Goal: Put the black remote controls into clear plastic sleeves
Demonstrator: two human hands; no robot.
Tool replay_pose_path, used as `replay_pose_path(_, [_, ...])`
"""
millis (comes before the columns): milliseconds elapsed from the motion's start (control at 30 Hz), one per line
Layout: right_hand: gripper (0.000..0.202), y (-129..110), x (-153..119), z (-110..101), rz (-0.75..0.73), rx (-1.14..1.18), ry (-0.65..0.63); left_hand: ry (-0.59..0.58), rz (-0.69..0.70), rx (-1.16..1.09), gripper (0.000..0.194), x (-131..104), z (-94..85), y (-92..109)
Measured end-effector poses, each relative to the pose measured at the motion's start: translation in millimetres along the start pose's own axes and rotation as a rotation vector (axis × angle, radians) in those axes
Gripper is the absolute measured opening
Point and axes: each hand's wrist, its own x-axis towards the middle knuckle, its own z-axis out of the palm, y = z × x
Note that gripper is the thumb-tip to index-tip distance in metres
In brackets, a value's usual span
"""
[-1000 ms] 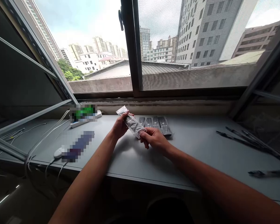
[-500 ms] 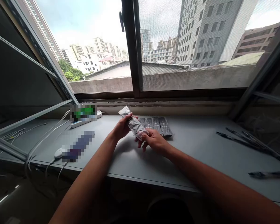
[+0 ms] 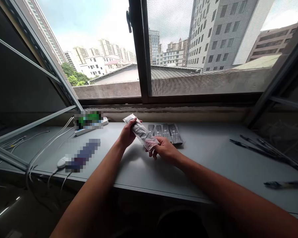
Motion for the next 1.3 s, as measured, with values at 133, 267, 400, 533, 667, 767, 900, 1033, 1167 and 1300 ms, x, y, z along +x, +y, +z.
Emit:
replay_pose_path(133, [0.044, 1.1, 0.3, 0.6, 0.036, 0.016, -0.073, -0.105, -0.119, 0.07, 0.054, -2.0, -0.2, -4.5])
replay_pose_path(267, [0.05, 0.2, -2.4, 1.0, 0.011, 0.048, -0.142, -0.16, -0.179, 0.107, 0.055, -4.1, 0.4, -4.7])
replay_pose_path(400, [0.054, -2.2, -5.2, 0.2, -0.007, 0.033, -0.133, -0.131, -0.163, 0.084, 0.052, -6.4, 3.3, 0.6])
replay_pose_path(533, [0.054, -1.4, -5.5, -2.8, -0.022, 0.005, -0.101, -0.131, -0.148, 0.072, 0.049, -8.2, 6.3, 3.1])
replay_pose_path(667, [0.05, 1.8, -3.6, -5.0, -0.025, -0.016, -0.083, -0.109, -0.099, 0.027, 0.046, -7.2, 6.6, 1.2])
replay_pose_path(767, [0.048, 1.0, -2.2, -3.3, -0.002, -0.008, -0.099, -0.116, -0.088, 0.01, 0.044, -6.3, 5.2, -0.4])
replay_pose_path(900, [0.054, -2.7, -2.8, 2.5, -0.009, 0.028, -0.163, -0.221, -0.177, 0.048, 0.047, -7.6, 3.6, -1.4])
replay_pose_path(1033, [0.059, -3.0, -4.8, 5.2, 0.007, 0.007, -0.199, -0.266, -0.255, 0.092, 0.053, -8.3, 2.3, -2.0])
replay_pose_path(1167, [0.059, -4.9, -5.9, 1.1, -0.012, -0.068, -0.148, -0.213, -0.204, 0.106, 0.054, -6.0, -0.2, -1.6])
replay_pose_path(1300, [0.054, -8.5, -6.1, -4.7, -0.041, -0.145, -0.073, -0.164, -0.136, 0.145, 0.054, -4.6, -0.3, -0.9])
